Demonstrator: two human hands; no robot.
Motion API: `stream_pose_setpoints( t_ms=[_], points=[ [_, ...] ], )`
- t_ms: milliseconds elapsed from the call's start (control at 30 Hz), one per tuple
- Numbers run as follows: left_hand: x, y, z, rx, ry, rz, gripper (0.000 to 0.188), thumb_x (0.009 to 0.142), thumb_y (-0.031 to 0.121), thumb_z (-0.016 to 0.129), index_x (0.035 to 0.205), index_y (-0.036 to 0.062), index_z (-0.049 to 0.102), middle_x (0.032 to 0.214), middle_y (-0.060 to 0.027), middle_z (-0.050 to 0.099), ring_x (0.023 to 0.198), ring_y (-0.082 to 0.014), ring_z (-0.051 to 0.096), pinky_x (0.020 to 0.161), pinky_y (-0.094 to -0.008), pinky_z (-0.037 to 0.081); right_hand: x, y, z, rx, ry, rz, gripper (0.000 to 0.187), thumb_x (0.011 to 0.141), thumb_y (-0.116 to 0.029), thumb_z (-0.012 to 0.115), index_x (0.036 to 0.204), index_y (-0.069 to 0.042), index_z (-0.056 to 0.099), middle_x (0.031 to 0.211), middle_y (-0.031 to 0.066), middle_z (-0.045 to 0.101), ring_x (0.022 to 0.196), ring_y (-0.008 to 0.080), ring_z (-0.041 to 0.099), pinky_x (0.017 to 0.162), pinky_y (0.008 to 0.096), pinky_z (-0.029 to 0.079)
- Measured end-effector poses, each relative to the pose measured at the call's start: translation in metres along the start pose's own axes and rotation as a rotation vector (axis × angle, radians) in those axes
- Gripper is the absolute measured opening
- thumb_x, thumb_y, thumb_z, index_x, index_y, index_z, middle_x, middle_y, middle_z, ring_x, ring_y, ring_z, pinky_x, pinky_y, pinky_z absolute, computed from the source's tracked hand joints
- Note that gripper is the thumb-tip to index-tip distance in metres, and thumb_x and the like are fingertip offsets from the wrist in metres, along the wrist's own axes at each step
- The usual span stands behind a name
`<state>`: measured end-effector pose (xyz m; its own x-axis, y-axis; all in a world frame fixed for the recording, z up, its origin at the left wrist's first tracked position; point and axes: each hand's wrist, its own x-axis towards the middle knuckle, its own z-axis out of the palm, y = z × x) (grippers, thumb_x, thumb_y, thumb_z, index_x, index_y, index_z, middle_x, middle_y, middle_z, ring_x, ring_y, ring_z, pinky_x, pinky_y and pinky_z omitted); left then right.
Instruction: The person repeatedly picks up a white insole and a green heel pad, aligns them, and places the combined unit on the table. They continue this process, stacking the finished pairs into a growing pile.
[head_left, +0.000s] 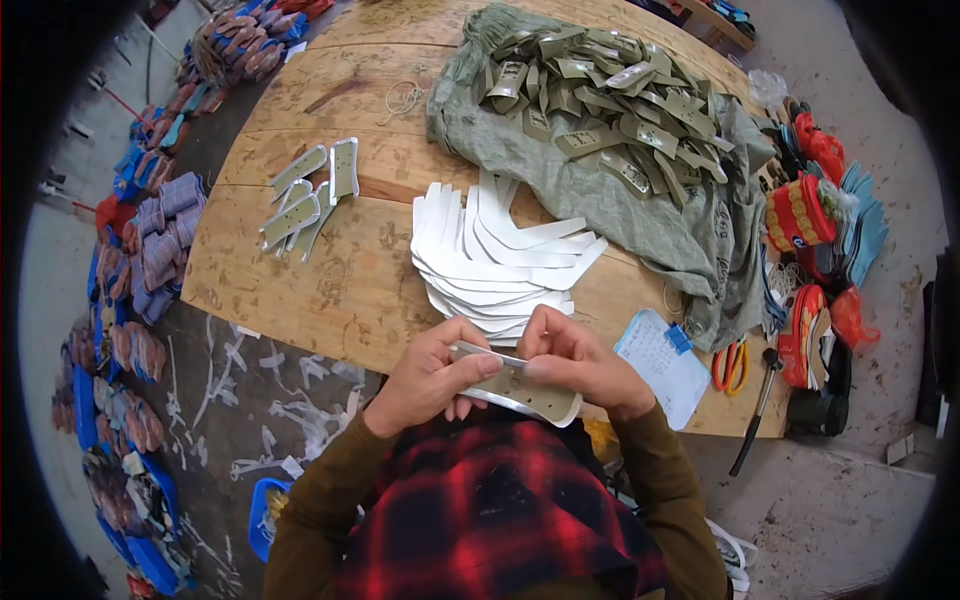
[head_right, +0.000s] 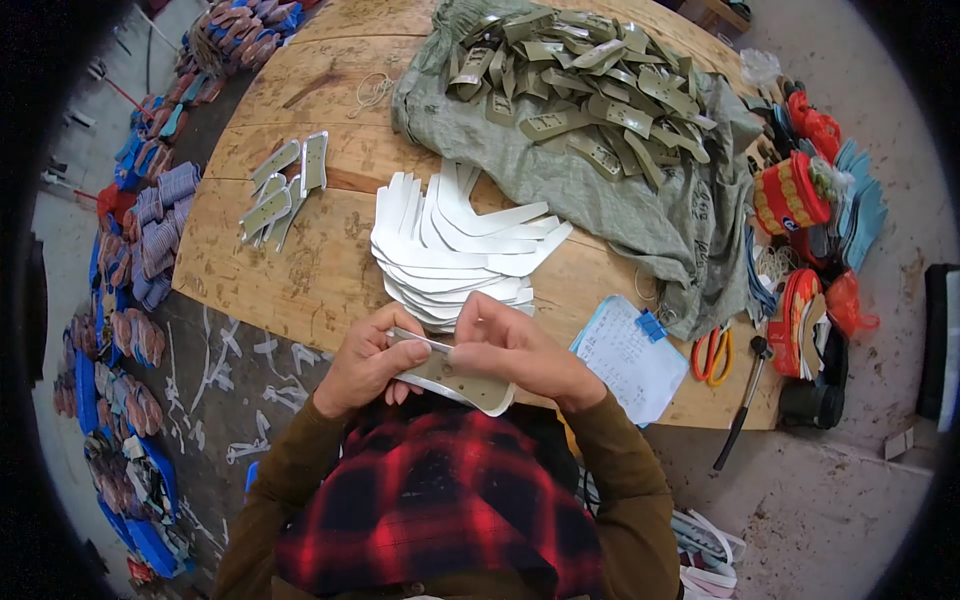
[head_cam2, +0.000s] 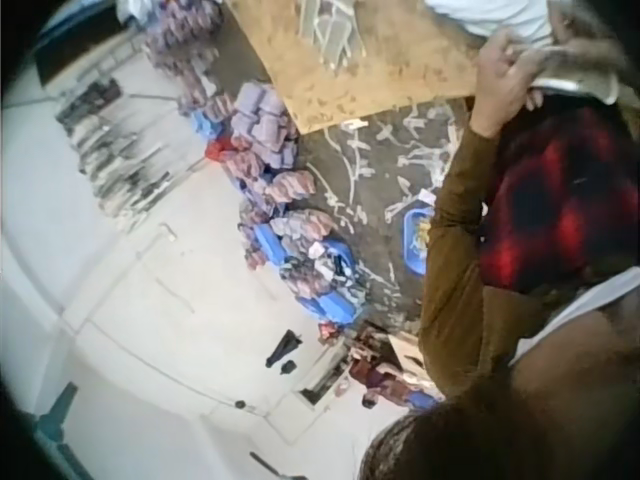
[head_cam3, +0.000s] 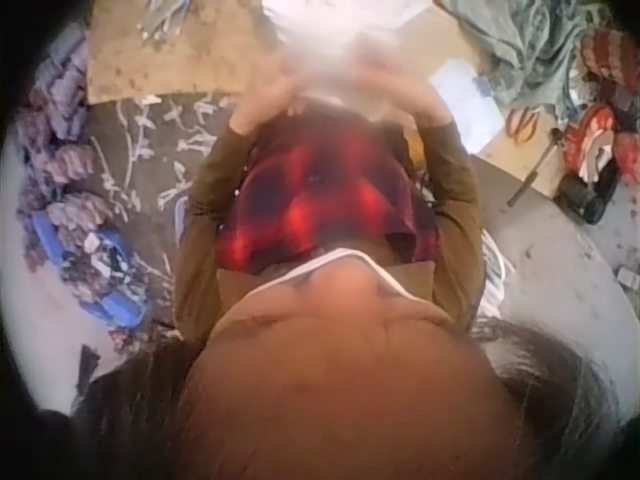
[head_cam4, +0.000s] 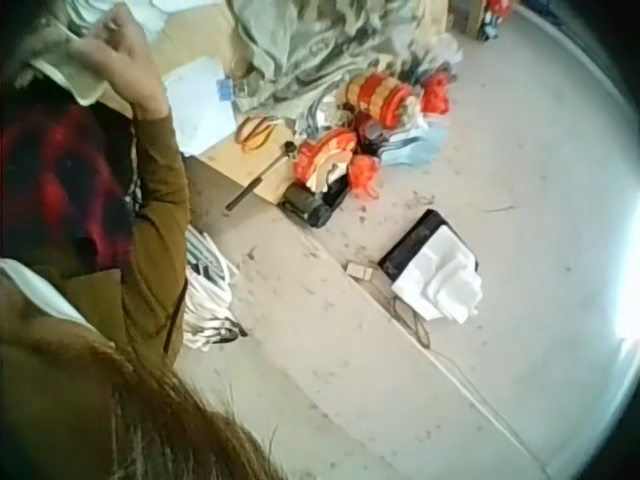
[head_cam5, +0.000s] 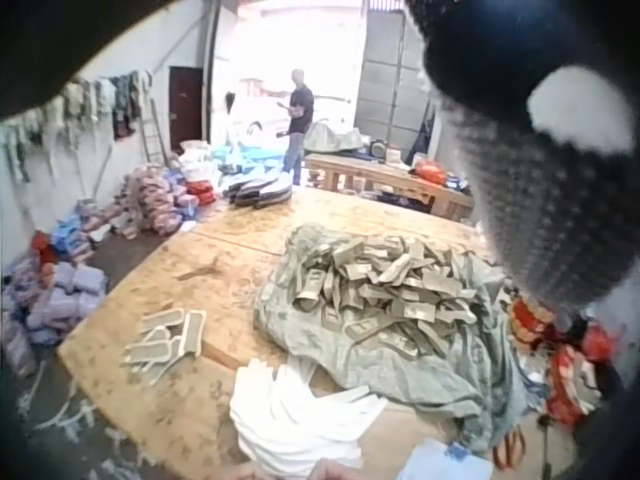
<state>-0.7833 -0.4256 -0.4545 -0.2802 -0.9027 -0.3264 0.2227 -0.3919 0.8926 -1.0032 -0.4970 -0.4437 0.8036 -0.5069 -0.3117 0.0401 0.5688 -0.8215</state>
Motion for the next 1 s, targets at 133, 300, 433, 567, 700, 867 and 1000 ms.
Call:
stream_pose_setpoints(
  t_ms=[133, 300, 433, 567, 700, 867, 1000],
  points=[
    [0.001, -0.003, 0.004, 0.001, 0.082, 0.062, 0.019, 0.095, 0.019, 0.062, 0.099, 0.0051, 0.050, 0.065, -0.0057, 0.063, 0.044, -0.0059, 0.053, 0.037, -0.0185, 0.040, 0.005, 0.013, -0.006, 0.028, 0.032, -0.123, 0.021, 0.092, -0.019, 0.065, 0.096, -0.008, 0.048, 0.079, -0.0037, 0.053, 0.071, 0.0025, 0.050, 0.060, 0.0183, 0.039],
    [0.002, -0.009, 0.011, -0.117, 0.195, 0.117, 0.019, 0.094, 0.018, 0.063, 0.097, 0.0048, 0.050, 0.066, -0.0061, 0.063, 0.046, -0.0069, 0.055, 0.038, -0.0191, 0.041, 0.003, -0.009, 0.010, 0.193, 0.145, -0.073, 0.022, 0.093, -0.021, 0.064, 0.090, -0.009, 0.046, 0.073, -0.0007, 0.054, 0.054, 0.0046, 0.051, 0.041, 0.0200, 0.040],
    [0.001, -0.019, 0.013, -0.132, 0.126, 0.149, 0.019, 0.094, 0.018, 0.064, 0.099, 0.0037, 0.052, 0.068, -0.0078, 0.064, 0.051, -0.0085, 0.059, 0.043, -0.0206, 0.046, 0.008, -0.005, -0.003, -0.049, 0.202, -0.103, 0.024, 0.091, -0.021, 0.066, 0.087, -0.009, 0.046, 0.073, -0.0009, 0.053, 0.053, 0.0045, 0.050, 0.039, 0.0207, 0.039],
    [0.008, -0.001, -0.024, 0.800, -0.304, 0.329, 0.024, 0.096, 0.023, 0.060, 0.109, 0.0028, 0.056, 0.071, -0.0064, 0.066, 0.056, -0.0099, 0.062, 0.049, -0.0231, 0.050, 0.012, -0.010, -0.005, -0.333, 0.124, -0.151, 0.026, 0.089, -0.021, 0.068, 0.083, -0.009, 0.047, 0.074, -0.0033, 0.049, 0.060, 0.0035, 0.047, 0.042, 0.0211, 0.040],
    [0.003, 0.035, 0.005, 0.181, -0.372, -0.126, 0.030, 0.102, 0.030, 0.047, 0.113, 0.0036, 0.055, 0.068, -0.0047, 0.064, 0.051, -0.0093, 0.059, 0.045, -0.0210, 0.046, 0.011, -0.033, 0.007, 0.005, 0.034, -0.089, 0.022, 0.092, -0.021, 0.065, 0.088, -0.008, 0.048, 0.077, -0.0012, 0.054, 0.059, 0.0063, 0.052, 0.042, 0.0210, 0.041],
    [0.004, 0.028, 0.025, 0.154, -0.272, -0.048, 0.029, 0.102, 0.029, 0.045, 0.114, 0.0037, 0.053, 0.066, -0.0033, 0.063, 0.047, -0.0071, 0.056, 0.043, -0.0203, 0.043, 0.011, -0.029, 0.002, -0.074, 0.094, -0.153, 0.016, 0.097, -0.022, 0.056, 0.099, -0.008, 0.048, 0.077, 0.0030, 0.058, 0.055, 0.0096, 0.055, 0.040, 0.0209, 0.041],
    [0.011, 0.016, 0.034, 0.059, -0.197, 0.039, 0.031, 0.102, 0.030, 0.045, 0.113, 0.0016, 0.051, 0.066, -0.0032, 0.062, 0.046, -0.0082, 0.055, 0.042, -0.0213, 0.042, 0.009, -0.041, 0.006, -0.008, 0.067, -0.339, 0.019, 0.099, -0.024, 0.053, 0.097, -0.006, 0.052, 0.083, 0.0013, 0.056, 0.068, 0.0084, 0.053, 0.057, 0.0214, 0.042]
  ],
)
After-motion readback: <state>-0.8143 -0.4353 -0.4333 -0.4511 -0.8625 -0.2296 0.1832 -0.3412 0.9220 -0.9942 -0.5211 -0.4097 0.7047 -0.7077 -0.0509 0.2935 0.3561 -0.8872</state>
